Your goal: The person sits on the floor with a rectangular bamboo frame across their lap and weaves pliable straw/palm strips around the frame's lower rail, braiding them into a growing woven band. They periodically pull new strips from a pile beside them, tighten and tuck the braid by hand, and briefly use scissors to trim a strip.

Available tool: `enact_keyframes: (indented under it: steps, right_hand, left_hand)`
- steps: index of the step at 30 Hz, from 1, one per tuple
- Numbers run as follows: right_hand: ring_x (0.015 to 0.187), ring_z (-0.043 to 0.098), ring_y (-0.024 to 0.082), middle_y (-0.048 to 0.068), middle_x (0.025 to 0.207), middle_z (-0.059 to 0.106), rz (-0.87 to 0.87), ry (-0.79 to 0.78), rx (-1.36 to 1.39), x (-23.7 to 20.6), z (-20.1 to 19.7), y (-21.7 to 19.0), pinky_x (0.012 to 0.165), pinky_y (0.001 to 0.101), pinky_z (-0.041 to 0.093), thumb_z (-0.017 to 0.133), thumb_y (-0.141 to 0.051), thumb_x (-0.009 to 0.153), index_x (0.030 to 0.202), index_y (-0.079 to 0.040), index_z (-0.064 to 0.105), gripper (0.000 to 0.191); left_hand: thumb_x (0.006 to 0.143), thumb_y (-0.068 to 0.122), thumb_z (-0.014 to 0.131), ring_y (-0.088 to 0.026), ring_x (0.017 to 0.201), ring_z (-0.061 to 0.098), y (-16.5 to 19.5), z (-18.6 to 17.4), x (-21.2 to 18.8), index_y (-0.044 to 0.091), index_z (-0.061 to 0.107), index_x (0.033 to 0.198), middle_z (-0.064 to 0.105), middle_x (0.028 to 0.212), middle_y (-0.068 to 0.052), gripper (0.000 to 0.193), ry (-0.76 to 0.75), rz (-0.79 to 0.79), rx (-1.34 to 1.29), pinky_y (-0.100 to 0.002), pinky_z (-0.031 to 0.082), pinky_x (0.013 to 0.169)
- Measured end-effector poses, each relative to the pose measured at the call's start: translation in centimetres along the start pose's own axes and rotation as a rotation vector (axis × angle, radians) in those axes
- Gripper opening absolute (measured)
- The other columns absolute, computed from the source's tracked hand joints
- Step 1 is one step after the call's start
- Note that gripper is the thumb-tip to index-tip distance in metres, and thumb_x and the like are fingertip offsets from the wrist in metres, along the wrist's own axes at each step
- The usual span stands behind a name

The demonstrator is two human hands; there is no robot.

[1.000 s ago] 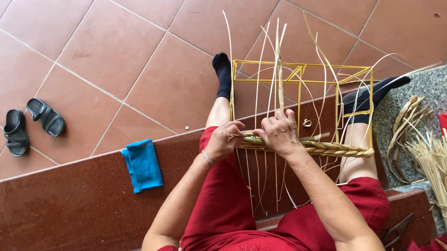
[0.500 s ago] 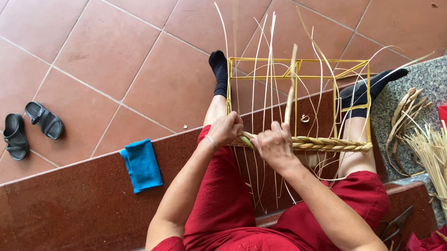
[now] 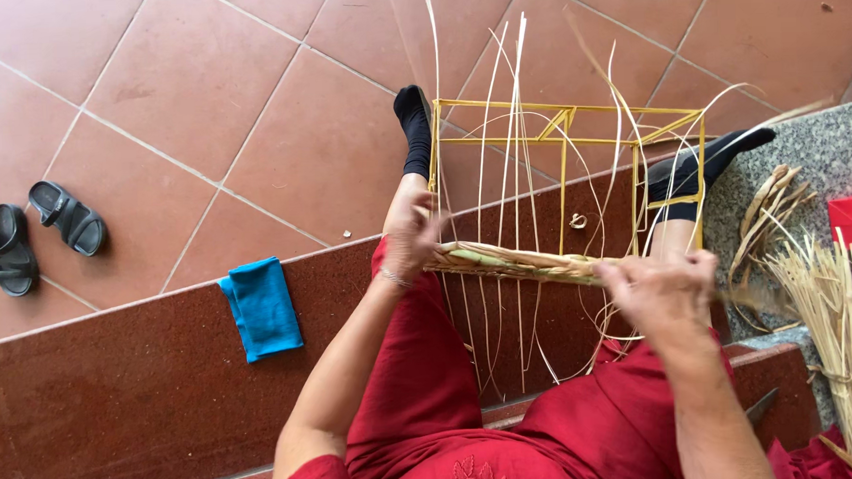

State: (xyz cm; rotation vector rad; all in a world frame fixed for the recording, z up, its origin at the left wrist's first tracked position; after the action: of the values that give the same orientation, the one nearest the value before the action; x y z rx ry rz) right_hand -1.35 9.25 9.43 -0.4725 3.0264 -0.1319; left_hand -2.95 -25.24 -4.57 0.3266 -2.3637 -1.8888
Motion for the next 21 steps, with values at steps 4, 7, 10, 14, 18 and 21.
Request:
enact_keyframes:
  steps: [4,7,10,14,18,21]
  right_hand:
    - [0.060,0.057,0.017,-0.003,0.056,0.064,0.200,-0.081,-0.164,-0.2,2.3,5.6,0.096,0.0431,0.036,0.071,-0.061,0.092,0.081,-0.023,0.079,0.041]
    - [0.064,0.061,0.020,0.002,0.055,0.062,0.258,0.014,-0.074,-0.5,4.2,7.9,0.091,0.0440,0.039,0.076,-0.064,0.087,0.078,-0.020,0.078,0.045]
    - [0.060,0.061,0.025,0.005,0.056,0.061,0.290,-0.008,-0.016,-1.3,6.5,9.1,0.084,0.0418,0.044,0.077,-0.065,0.088,0.077,-0.017,0.077,0.050]
    - [0.059,0.060,0.026,0.005,0.058,0.061,0.322,-0.018,0.205,-2.4,8.1,9.6,0.075,0.0409,0.046,0.077,-0.061,0.085,0.078,-0.018,0.078,0.044]
    - [0.066,0.060,0.025,0.005,0.060,0.060,0.435,-0.042,0.292,-3.4,8.1,10.0,0.074,0.0401,0.047,0.080,-0.059,0.086,0.090,-0.019,0.079,0.040]
    - [0.086,0.060,0.021,-0.002,0.071,0.069,0.211,0.060,0.014,-3.2,6.2,8.5,0.090,0.0434,0.039,0.083,-0.044,0.078,0.080,-0.022,0.082,0.022]
  left_hand:
    - [0.097,0.017,0.077,-0.010,0.081,0.068,-2.1,-2.6,-0.1,0.003,0.067,0.112,0.073,0.090,-0.004,0.023,0.013,-0.080,0.048,-0.023,0.055,0.072]
    - [0.091,0.011,0.074,-0.006,0.080,0.068,-3.6,-1.3,-1.4,0.003,0.067,0.117,0.075,0.089,-0.001,0.028,-0.255,-0.301,-0.146,-0.020,0.055,0.070]
    - [0.088,0.008,0.072,-0.006,0.071,0.066,-4.1,-0.1,-2.7,0.005,0.059,0.122,0.073,0.083,-0.002,0.036,-0.257,-0.405,-0.264,-0.020,0.052,0.061]
    - [0.089,0.007,0.074,-0.009,0.064,0.062,-3.8,0.6,-2.4,0.001,0.059,0.119,0.070,0.078,-0.005,0.035,-0.236,-0.350,-0.165,-0.025,0.048,0.053]
    - [0.087,0.008,0.075,-0.010,0.066,0.064,-4.0,0.3,-2.0,0.005,0.056,0.125,0.072,0.080,-0.008,0.043,-0.312,-0.434,-0.203,-0.025,0.049,0.055]
    - [0.083,0.003,0.083,-0.021,0.097,0.065,0.6,-1.7,-2.0,-0.004,0.050,0.135,0.066,0.107,-0.017,0.062,-0.038,0.229,0.121,-0.034,0.054,0.080]
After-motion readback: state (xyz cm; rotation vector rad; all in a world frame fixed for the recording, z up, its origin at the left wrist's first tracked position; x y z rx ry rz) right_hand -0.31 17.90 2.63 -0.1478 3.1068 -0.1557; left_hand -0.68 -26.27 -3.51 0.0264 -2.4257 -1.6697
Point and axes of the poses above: each hand's wrist, its own x-axis towards the middle knuckle, its own z-axis out of the palm, y = z × x, the point moved 6 cm from there along x, towards the middle knuckle
